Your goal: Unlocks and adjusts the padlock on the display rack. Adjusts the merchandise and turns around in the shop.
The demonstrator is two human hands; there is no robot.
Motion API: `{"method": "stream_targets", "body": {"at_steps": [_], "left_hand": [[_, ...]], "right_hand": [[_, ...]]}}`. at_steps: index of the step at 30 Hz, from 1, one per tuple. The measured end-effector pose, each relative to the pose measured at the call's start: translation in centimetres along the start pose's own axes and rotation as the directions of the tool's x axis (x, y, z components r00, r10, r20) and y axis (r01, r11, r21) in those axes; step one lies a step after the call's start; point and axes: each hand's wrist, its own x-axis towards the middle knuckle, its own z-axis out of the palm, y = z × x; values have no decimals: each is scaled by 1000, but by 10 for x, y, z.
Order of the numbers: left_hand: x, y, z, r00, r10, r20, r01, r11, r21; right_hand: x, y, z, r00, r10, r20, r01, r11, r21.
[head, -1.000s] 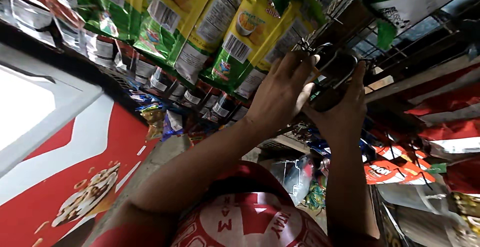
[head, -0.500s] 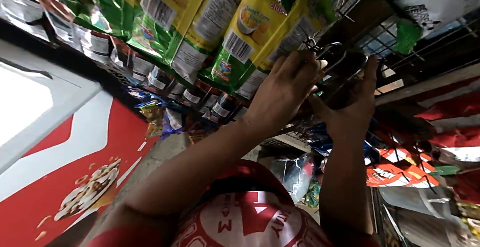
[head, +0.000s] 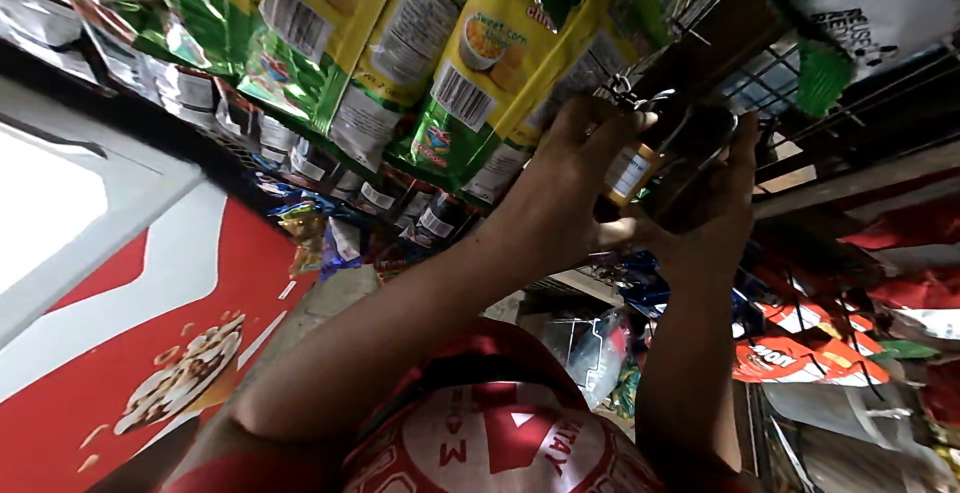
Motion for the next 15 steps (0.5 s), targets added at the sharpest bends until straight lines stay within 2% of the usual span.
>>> {"method": "stream_targets", "body": {"at_steps": [2,4,10,12,15], "left_hand": [[1,-4,-2,997,61,42,-62,997,41],[2,-7,-3,990,119,70,-126,987,104],[2,-14,3,970,235,57,-242,934,262],[2,-15,4,967,247,61,-253,910,328],[2,-19,7,956,292,38,-282,868,409]], "right_hand": [[-1,-2,-2,1000,23,4,-23,999,-41],[-3,-7,-5,999,43,-5,-43,982,-186],[-7,-27,-13,983,-185,18,164,820,-549],[-5,-31,-16,985,-170,44,162,782,-602],[-2,-32,-20,992,-112,65,129,828,-546]]}}
